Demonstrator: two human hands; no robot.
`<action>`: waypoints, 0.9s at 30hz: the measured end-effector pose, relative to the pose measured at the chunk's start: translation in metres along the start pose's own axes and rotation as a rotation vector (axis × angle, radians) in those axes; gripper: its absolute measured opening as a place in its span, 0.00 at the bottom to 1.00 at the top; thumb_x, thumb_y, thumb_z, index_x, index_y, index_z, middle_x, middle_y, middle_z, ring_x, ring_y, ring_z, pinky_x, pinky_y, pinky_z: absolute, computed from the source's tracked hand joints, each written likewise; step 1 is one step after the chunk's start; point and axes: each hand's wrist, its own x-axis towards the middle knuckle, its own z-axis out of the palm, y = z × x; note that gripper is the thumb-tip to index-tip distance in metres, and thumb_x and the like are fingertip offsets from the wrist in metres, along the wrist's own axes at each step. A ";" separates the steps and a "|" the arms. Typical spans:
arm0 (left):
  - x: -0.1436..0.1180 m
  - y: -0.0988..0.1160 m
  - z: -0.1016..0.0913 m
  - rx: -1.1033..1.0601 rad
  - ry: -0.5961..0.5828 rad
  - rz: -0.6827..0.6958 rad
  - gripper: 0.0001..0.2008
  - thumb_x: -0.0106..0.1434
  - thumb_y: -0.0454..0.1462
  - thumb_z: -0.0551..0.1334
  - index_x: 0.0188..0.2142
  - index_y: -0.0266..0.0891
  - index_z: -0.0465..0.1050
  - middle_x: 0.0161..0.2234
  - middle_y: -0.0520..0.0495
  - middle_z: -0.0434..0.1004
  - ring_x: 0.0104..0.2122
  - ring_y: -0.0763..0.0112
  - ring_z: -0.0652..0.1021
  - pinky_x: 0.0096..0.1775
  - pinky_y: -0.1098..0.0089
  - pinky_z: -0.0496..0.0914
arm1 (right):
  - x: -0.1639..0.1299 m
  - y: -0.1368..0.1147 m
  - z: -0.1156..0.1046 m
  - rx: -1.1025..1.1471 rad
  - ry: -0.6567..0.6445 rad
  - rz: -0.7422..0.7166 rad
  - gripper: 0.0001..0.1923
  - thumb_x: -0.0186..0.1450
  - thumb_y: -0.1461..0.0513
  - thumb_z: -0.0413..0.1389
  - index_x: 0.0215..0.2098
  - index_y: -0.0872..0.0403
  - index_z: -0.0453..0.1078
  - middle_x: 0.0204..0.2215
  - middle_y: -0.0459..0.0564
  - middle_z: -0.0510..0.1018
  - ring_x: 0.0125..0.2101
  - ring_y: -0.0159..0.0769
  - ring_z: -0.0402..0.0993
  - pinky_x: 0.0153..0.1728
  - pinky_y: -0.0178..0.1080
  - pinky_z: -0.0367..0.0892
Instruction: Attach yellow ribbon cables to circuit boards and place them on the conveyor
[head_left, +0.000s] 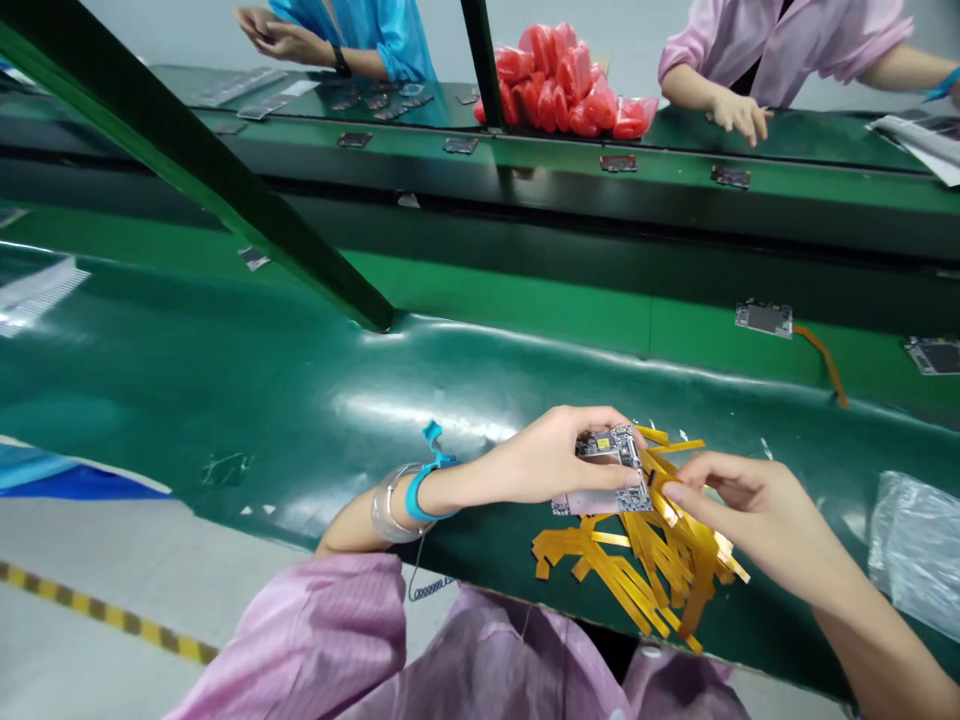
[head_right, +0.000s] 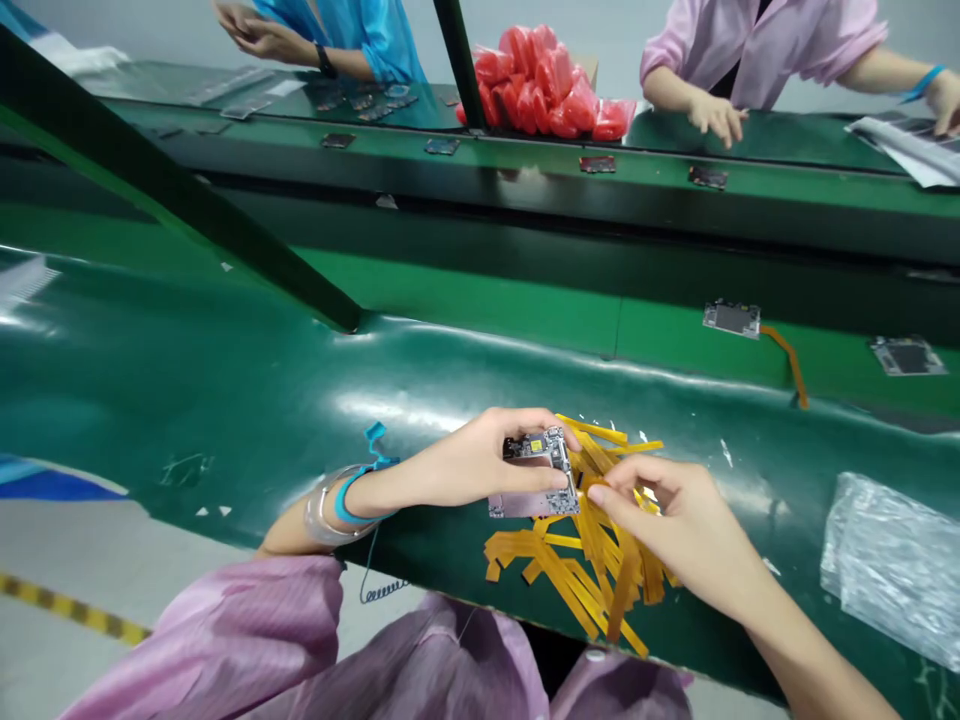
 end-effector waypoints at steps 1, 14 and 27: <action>-0.001 0.001 0.000 0.022 -0.012 -0.011 0.14 0.63 0.40 0.67 0.48 0.39 0.77 0.43 0.47 0.82 0.41 0.64 0.80 0.44 0.67 0.73 | 0.000 0.000 0.002 -0.005 -0.019 0.014 0.16 0.64 0.49 0.62 0.26 0.50 0.76 0.25 0.46 0.79 0.28 0.38 0.74 0.29 0.39 0.69; -0.002 0.000 0.002 0.078 -0.006 -0.041 0.17 0.60 0.39 0.68 0.49 0.41 0.79 0.39 0.47 0.82 0.37 0.65 0.80 0.40 0.69 0.73 | -0.006 -0.003 0.012 0.199 -0.098 0.151 0.17 0.65 0.48 0.61 0.25 0.50 0.74 0.12 0.41 0.69 0.13 0.30 0.63 0.16 0.33 0.59; -0.001 -0.007 0.001 0.062 -0.021 -0.029 0.16 0.59 0.39 0.67 0.48 0.42 0.79 0.39 0.49 0.83 0.32 0.67 0.79 0.34 0.72 0.72 | -0.006 0.004 0.022 0.254 -0.125 0.146 0.19 0.68 0.49 0.59 0.24 0.51 0.71 0.17 0.42 0.75 0.19 0.31 0.72 0.25 0.34 0.67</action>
